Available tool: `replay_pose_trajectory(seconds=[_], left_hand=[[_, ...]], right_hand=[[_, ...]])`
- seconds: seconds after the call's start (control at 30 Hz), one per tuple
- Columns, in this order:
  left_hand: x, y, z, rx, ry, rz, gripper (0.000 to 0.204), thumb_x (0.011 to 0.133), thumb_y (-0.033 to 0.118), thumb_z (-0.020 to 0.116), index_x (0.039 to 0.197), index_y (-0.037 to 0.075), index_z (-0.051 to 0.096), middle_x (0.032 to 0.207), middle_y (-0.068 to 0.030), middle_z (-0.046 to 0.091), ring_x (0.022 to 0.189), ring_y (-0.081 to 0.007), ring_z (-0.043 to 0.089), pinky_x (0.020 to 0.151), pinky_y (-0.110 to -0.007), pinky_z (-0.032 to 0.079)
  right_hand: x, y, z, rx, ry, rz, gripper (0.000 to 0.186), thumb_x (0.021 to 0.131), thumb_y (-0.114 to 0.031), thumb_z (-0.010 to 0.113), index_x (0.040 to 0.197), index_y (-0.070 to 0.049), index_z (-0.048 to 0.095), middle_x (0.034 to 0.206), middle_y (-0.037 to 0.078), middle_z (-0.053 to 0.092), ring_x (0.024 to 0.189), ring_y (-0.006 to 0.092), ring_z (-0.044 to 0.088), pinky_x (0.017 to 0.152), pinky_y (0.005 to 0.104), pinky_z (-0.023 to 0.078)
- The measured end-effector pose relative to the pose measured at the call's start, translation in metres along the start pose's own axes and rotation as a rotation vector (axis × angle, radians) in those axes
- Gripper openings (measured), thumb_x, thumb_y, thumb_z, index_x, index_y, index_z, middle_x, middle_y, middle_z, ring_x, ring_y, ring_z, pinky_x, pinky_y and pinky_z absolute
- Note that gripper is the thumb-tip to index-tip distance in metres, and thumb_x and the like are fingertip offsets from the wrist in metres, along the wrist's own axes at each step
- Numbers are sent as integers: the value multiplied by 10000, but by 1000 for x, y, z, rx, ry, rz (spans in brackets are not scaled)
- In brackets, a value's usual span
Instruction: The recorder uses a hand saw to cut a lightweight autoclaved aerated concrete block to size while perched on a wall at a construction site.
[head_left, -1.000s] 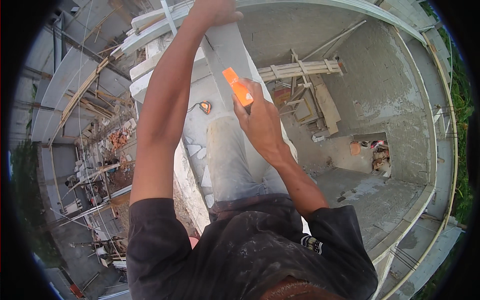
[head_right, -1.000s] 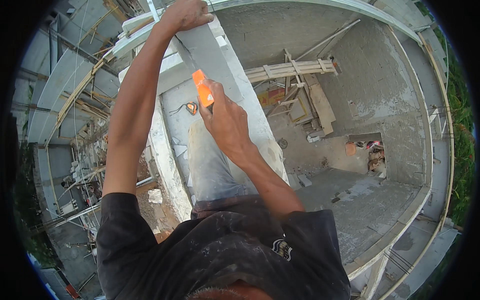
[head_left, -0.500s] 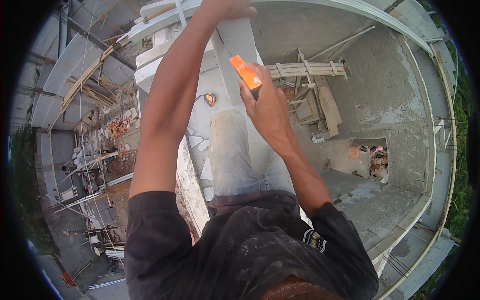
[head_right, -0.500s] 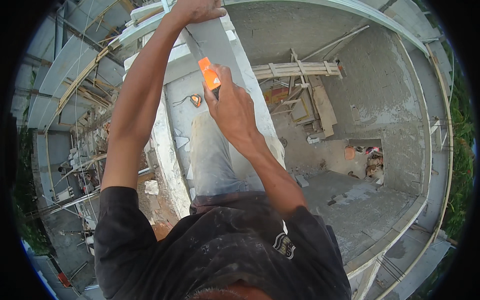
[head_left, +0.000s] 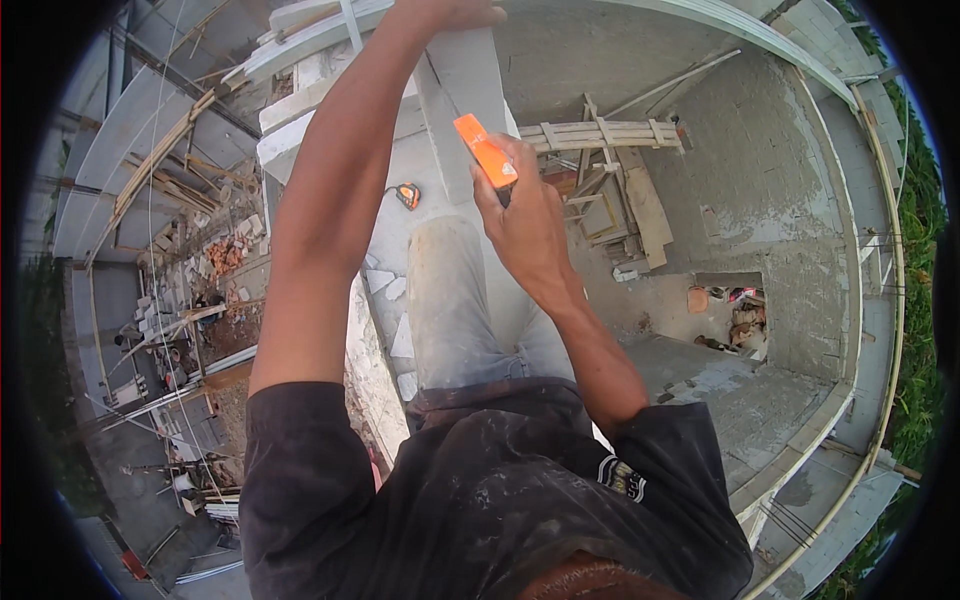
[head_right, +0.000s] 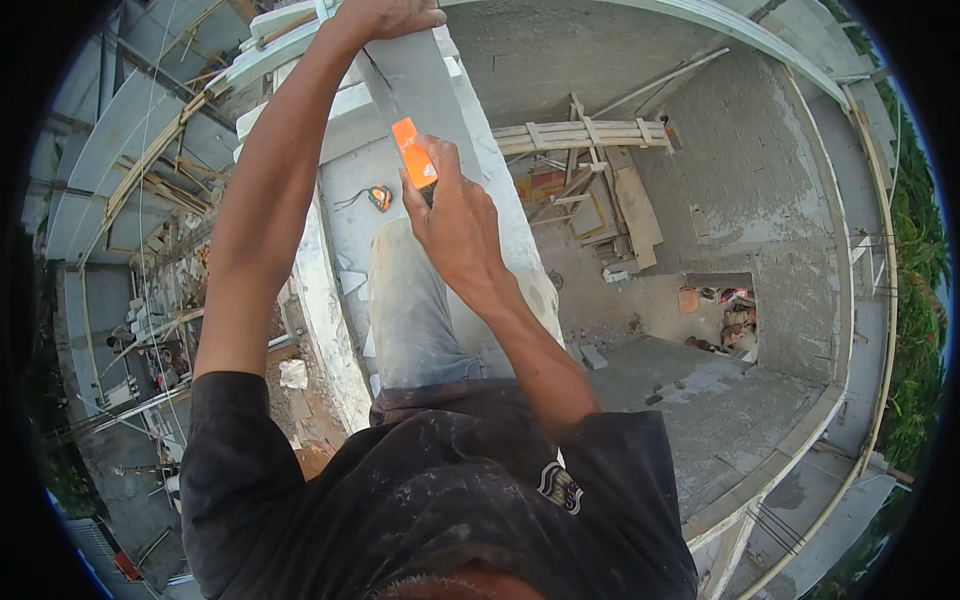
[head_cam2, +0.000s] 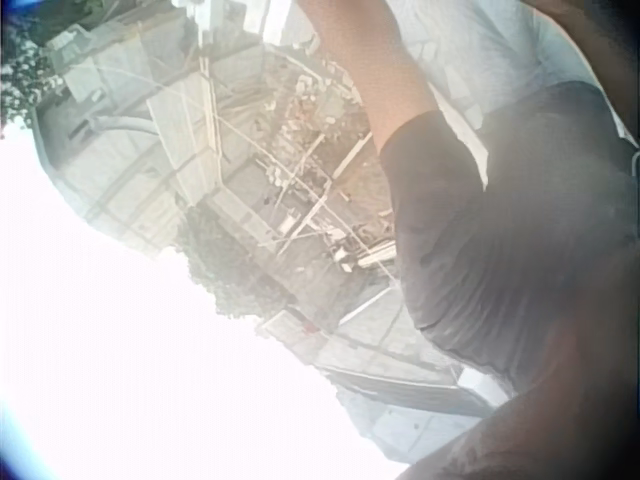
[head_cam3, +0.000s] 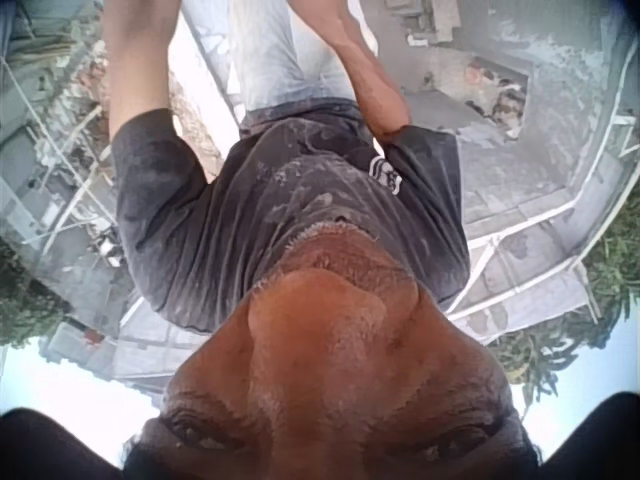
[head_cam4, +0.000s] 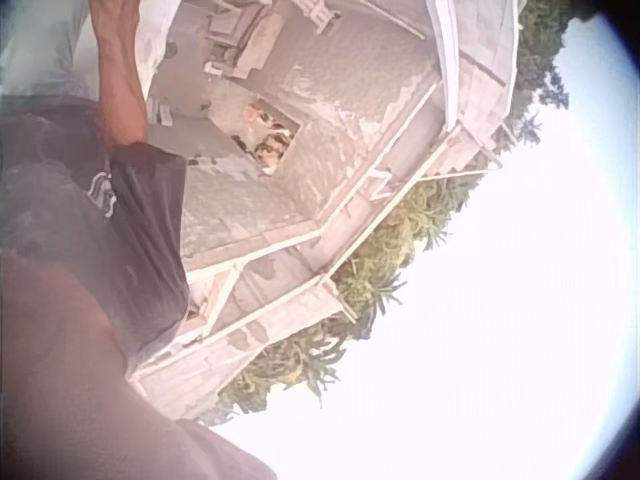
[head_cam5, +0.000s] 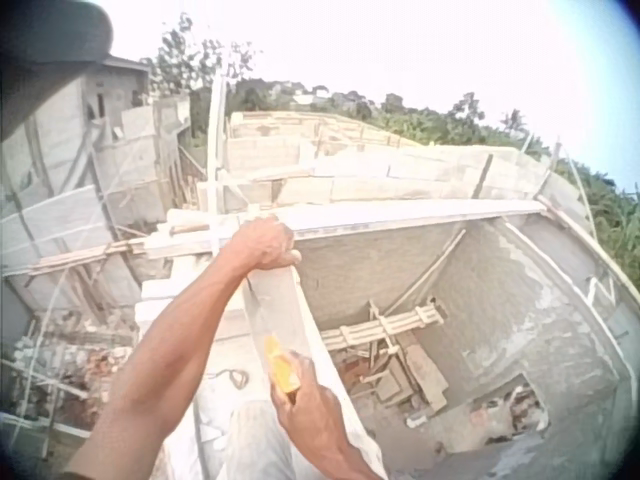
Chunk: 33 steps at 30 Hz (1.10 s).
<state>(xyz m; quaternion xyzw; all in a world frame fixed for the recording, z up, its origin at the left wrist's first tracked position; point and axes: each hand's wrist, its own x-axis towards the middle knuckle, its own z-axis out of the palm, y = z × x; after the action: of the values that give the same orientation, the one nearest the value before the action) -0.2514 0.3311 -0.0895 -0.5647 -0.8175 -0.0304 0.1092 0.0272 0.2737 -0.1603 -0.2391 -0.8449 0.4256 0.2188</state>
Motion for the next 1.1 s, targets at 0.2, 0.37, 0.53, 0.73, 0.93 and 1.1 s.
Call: replay_pose_trajectory(seconds=[0.2, 0.37, 0.53, 0.73, 0.93, 1.1], left_hand=[[21, -35, 13, 89, 7, 101, 479, 806, 460, 618, 884, 8, 755, 927, -250, 721, 874, -425, 698, 798, -503, 568], [17, -31, -9, 52, -43, -40, 467, 800, 432, 605, 876, -6, 746, 927, -262, 715, 888, -419, 698, 802, -502, 565], [6, -9, -5, 23, 22, -41, 475, 805, 433, 586, 880, -10, 742, 928, -258, 717, 908, -413, 698, 807, -506, 561], [25, -38, -11, 39, -9, 3, 472, 796, 435, 599, 882, -2, 756, 959, -248, 722, 915, -403, 699, 812, -488, 559], [5, -15, -9, 16, -24, -42, 462, 792, 446, 620, 868, 11, 756, 933, -252, 720, 904, -415, 696, 818, -499, 555], [-6, -9, 3, -34, -7, -59, 451, 790, 435, 623, 878, 13, 756, 945, -259, 719, 932, -413, 691, 846, -492, 556]], right_hand=[[-156, 23, -34, -117, 111, 26, 459, 896, -110, 733, 1291, -23, 515, 1203, 218, 668, 1021, 344, 714, 844, 392, 586], [-130, 11, -42, -72, 73, -24, 450, 902, -103, 720, 1290, -22, 508, 1111, 209, 694, 944, 371, 718, 783, 405, 585], [0, -10, -2, -10, 65, -79, 394, 935, -99, 676, 1272, -47, 479, 929, 215, 696, 770, 425, 676, 624, 473, 521], [-173, 10, -58, -129, 36, 30, 433, 924, -121, 695, 1299, -52, 489, 1228, 214, 661, 959, 374, 716, 730, 428, 575], [-41, 8, -7, 38, 126, -135, 412, 929, -108, 692, 1278, -54, 479, 1119, 236, 678, 840, 431, 697, 674, 466, 550], [-23, 10, 7, 42, 118, -121, 419, 934, -111, 689, 1288, -54, 473, 1113, 249, 674, 828, 447, 684, 678, 473, 541]])
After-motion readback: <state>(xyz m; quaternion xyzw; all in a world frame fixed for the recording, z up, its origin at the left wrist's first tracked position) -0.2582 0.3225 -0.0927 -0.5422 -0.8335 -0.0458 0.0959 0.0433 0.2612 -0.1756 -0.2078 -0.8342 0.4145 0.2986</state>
